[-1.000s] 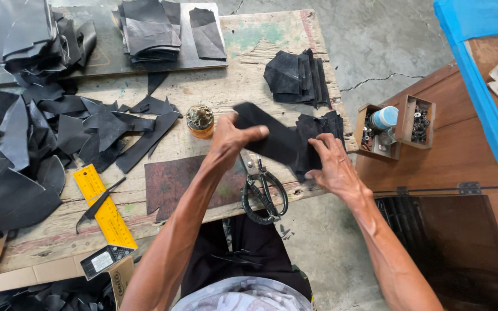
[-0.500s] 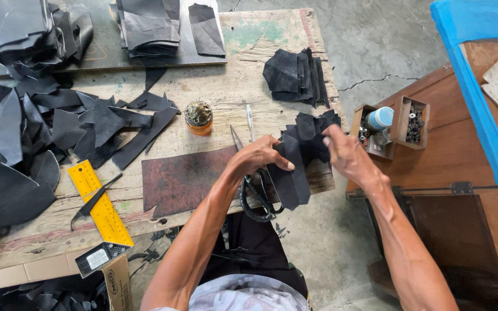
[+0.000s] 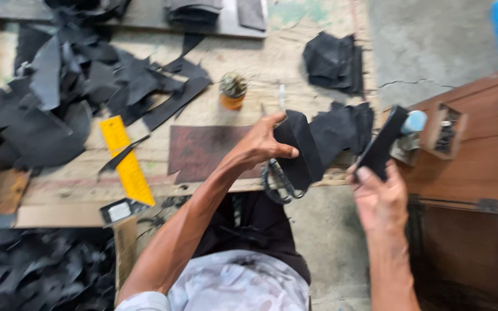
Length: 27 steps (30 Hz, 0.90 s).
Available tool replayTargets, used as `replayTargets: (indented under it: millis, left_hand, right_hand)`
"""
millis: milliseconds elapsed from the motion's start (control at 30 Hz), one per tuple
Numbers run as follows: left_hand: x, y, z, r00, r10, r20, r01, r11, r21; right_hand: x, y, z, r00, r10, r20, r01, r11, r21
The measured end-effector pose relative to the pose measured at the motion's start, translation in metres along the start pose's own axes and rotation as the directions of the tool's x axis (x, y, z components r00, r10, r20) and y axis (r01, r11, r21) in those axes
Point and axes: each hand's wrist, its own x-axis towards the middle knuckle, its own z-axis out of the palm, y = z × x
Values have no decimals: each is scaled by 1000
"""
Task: The person sorts black leather pieces on a workbench, uses a ruler and pen to mark cutting lines on them, and cuts along the marks with shears.
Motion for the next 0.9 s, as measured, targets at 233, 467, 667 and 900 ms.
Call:
replayTargets:
  millis: [233, 467, 667, 900]
  left_hand:
    - [-149, 25, -31, 834, -407, -374, 110, 785, -610]
    - [-220, 12, -30, 830, -441, -342, 165, 779, -604]
    - [-223, 9, -14, 825, -215, -523, 135, 973, -187]
    - [-220, 9, 0, 875, -329, -354, 178, 900, -397]
  right_hand:
    - [-73, 103, 60, 968, 236, 91, -222, 965, -140]
    - [-95, 128, 90, 916, 324, 235, -265, 931, -252]
    - [-99, 133, 93, 918, 332, 218, -237, 899, -368]
    - [-100, 133, 97, 921, 335, 201, -232, 883, -409]
